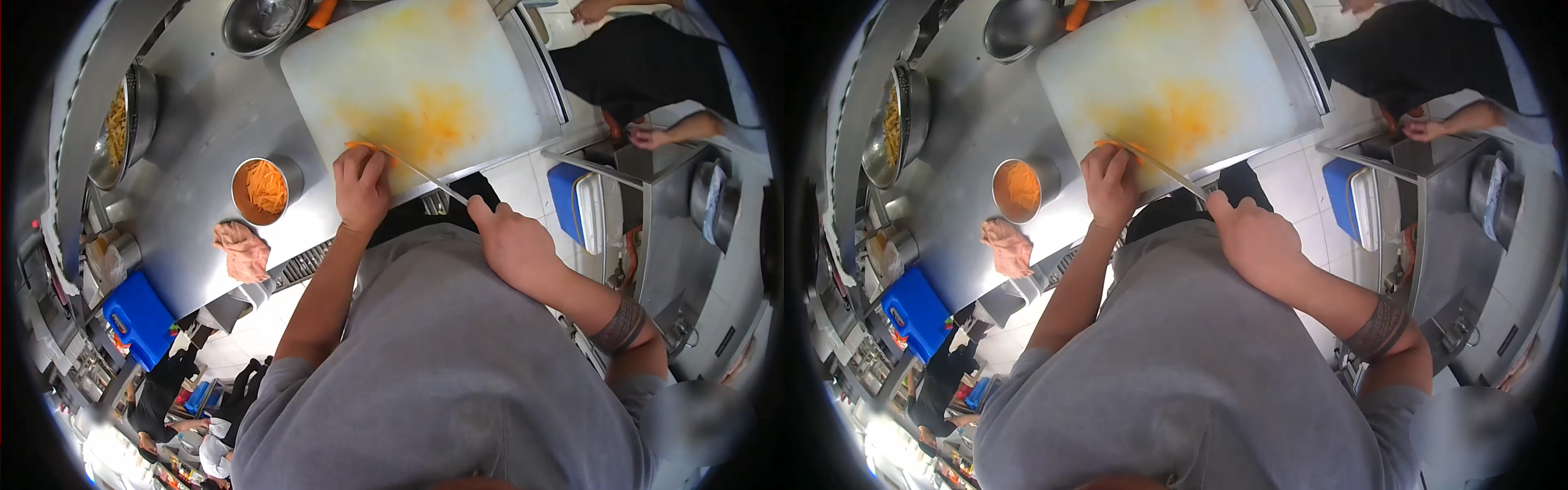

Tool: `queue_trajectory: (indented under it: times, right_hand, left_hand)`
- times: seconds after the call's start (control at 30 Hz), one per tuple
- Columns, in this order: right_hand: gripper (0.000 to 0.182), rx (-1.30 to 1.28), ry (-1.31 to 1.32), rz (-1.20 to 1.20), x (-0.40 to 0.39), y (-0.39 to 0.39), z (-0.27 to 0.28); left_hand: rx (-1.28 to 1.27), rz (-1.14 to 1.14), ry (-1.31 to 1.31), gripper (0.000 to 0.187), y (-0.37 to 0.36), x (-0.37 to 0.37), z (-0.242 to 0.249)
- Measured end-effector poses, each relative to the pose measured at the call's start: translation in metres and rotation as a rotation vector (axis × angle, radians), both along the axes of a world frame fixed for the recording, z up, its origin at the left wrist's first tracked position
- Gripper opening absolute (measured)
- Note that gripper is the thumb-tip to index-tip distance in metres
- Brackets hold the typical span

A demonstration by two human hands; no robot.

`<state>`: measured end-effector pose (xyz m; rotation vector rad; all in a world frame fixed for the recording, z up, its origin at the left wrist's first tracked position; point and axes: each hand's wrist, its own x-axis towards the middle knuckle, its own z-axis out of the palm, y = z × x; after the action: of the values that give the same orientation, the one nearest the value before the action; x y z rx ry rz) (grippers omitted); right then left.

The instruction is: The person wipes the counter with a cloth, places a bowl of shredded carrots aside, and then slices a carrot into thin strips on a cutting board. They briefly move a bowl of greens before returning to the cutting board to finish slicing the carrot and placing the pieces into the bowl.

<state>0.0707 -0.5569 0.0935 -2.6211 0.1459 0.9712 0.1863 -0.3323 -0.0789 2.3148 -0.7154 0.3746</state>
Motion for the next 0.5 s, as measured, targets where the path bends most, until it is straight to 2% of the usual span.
queue_trajectory:
  times: [0.33,0.5]
  right_hand:
    - [0.013,0.014,0.012,-0.012,0.001,0.001,-0.001]
    - [0.010,0.063,-0.037,-0.025,0.011,0.001,-0.022]
  left_hand:
    - [0.007,-0.017,0.011,0.041,0.001,0.001,0.000]
    - [-0.003,-0.022,0.008,0.044,0.000,0.002,0.000]
